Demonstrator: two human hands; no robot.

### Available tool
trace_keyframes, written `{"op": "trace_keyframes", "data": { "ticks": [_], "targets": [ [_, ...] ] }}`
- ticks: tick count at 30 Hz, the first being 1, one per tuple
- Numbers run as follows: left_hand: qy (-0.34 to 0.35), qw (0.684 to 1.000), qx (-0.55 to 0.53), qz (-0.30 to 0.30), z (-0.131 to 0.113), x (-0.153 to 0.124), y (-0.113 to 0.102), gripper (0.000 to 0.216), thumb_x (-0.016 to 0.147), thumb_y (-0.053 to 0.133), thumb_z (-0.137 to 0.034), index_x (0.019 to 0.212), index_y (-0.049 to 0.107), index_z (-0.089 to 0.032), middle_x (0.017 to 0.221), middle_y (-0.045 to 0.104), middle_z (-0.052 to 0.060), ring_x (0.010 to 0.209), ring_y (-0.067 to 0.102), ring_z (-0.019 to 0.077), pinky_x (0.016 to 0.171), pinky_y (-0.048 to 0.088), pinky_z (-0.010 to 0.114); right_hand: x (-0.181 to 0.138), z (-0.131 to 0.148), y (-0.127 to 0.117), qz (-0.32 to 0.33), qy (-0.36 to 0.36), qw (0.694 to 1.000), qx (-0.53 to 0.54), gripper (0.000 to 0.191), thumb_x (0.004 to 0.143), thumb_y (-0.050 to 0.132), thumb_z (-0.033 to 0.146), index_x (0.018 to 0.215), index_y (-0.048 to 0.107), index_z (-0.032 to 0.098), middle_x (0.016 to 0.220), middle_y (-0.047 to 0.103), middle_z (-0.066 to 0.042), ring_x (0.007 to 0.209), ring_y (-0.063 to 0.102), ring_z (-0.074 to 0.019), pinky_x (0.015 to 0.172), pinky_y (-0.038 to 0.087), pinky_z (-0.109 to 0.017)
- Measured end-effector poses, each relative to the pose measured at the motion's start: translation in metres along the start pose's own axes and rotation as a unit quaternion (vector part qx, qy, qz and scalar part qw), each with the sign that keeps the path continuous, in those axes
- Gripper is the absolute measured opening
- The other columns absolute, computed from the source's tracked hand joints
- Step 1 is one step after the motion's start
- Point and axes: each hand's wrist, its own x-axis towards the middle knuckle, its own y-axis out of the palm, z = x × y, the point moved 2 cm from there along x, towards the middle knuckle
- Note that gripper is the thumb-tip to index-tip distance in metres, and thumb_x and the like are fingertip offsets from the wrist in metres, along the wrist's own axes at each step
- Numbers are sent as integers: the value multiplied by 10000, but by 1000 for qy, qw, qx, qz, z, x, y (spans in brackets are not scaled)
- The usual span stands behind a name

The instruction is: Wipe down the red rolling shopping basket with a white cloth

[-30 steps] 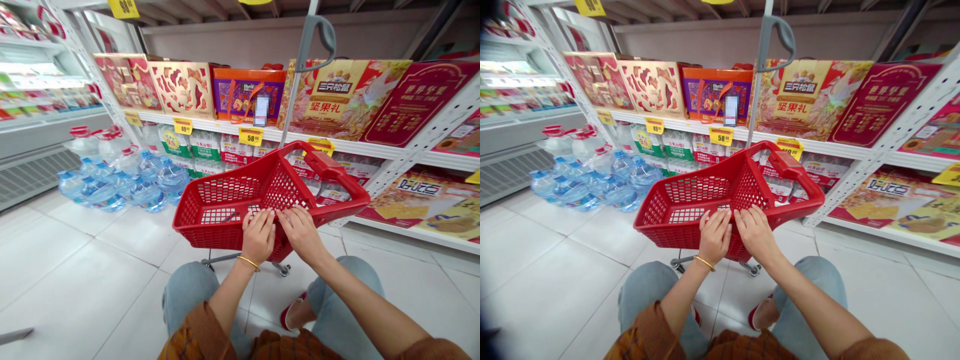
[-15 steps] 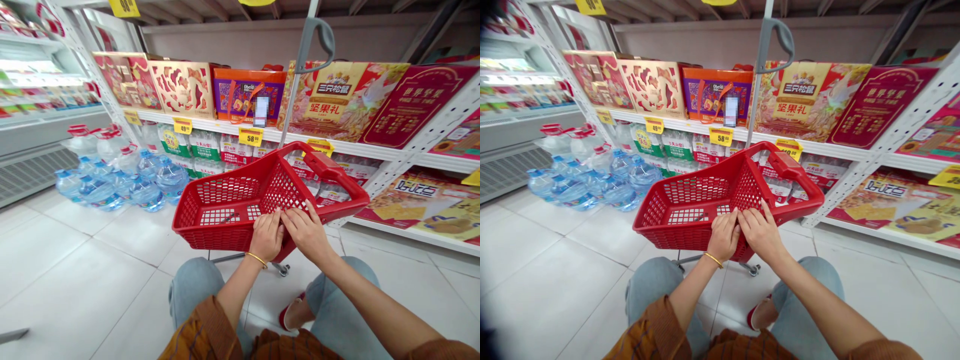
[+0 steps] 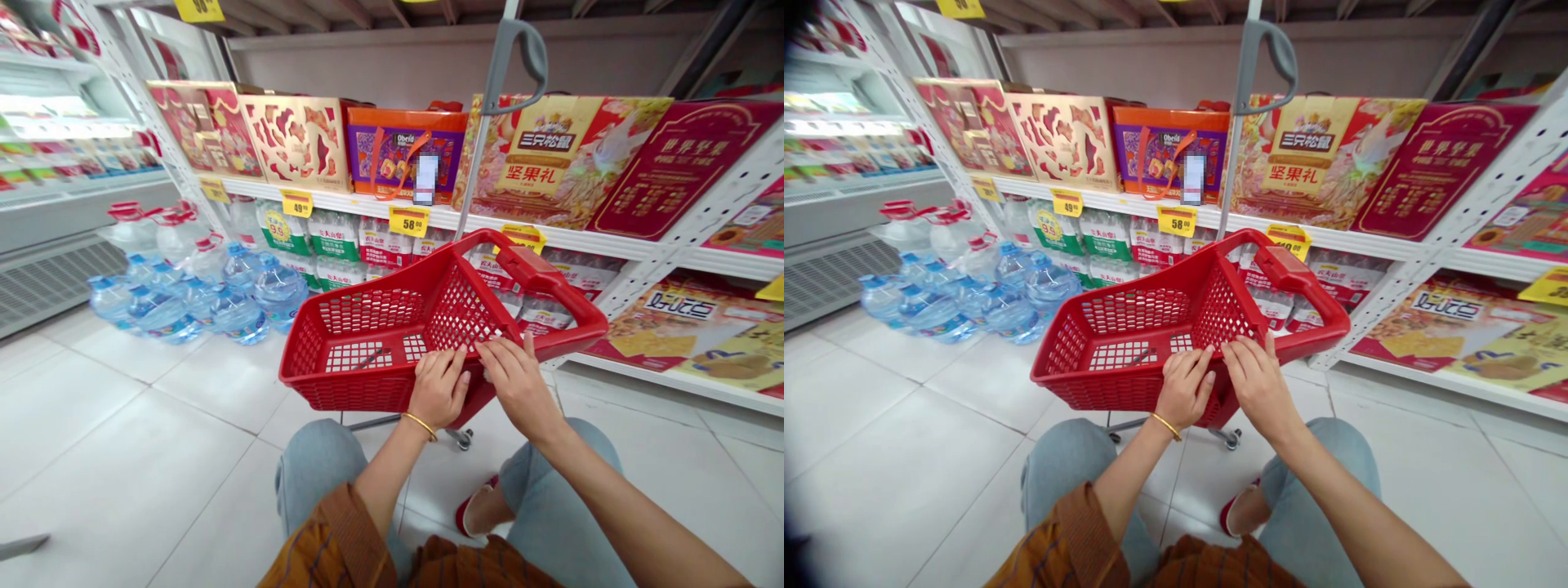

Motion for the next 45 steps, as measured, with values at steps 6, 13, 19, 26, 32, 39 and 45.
{"op": "trace_keyframes", "data": {
  "ticks": [6,13,19,26,32,39,45],
  "targets": [
    [-7,1000,-11,-4,-1,-1,-1,460,944,366,-328,1373,431,-177,1119,614,100,1036,529,221,930,363,379,-5,-8,-6,-60,62,996,28,385,938,345,196,1279,511,127,1109,615,-153,1093,523,-270,1085,271,-612],
    [-20,1000,-3,-18,-7,0,-3,424,931,395,-325,1331,490,-221,1076,586,98,997,505,231,897,357,396,7,4,-7,-40,64,997,22,336,929,378,161,1207,561,110,1101,632,-146,1084,534,-257,1096,293,-567],
    [-24,999,-32,-30,-3,-1,-2,363,929,363,-297,1197,582,-188,1070,608,107,961,516,225,861,375,385,16,33,14,-59,26,998,23,309,934,390,153,1166,584,88,1102,652,-141,1074,547,-239,1065,372,-490],
    [-18,998,-28,-44,-1,-2,-6,372,926,421,-321,1246,565,-198,1027,610,90,965,530,212,893,363,378,9,17,6,-63,38,997,33,348,931,372,158,1214,566,102,1076,651,-148,1056,555,-245,1073,353,-545],
    [-18,997,-28,-63,-3,-1,-8,363,923,435,-328,1229,583,-200,1021,611,82,960,527,202,882,360,367,3,-2,-5,-84,86,992,40,351,929,380,162,1241,540,146,1090,639,-132,1013,582,-236,1079,319,-597],
    [-28,996,-35,-76,-3,0,-12,342,910,457,-315,1195,604,-195,992,617,77,941,528,201,872,360,371,14,-19,-25,-185,130,969,102,244,921,483,166,1158,538,186,1035,659,-90,1004,615,-209,1029,426,-499],
    [-22,996,-34,-84,-1,0,-14,330,894,484,-291,1178,614,-183,981,618,80,929,531,201,867,362,369,23,-19,-32,-261,129,953,80,105,864,602,187,969,604,180,988,642,-96,1003,612,-219,928,506,-405]
  ]
}}
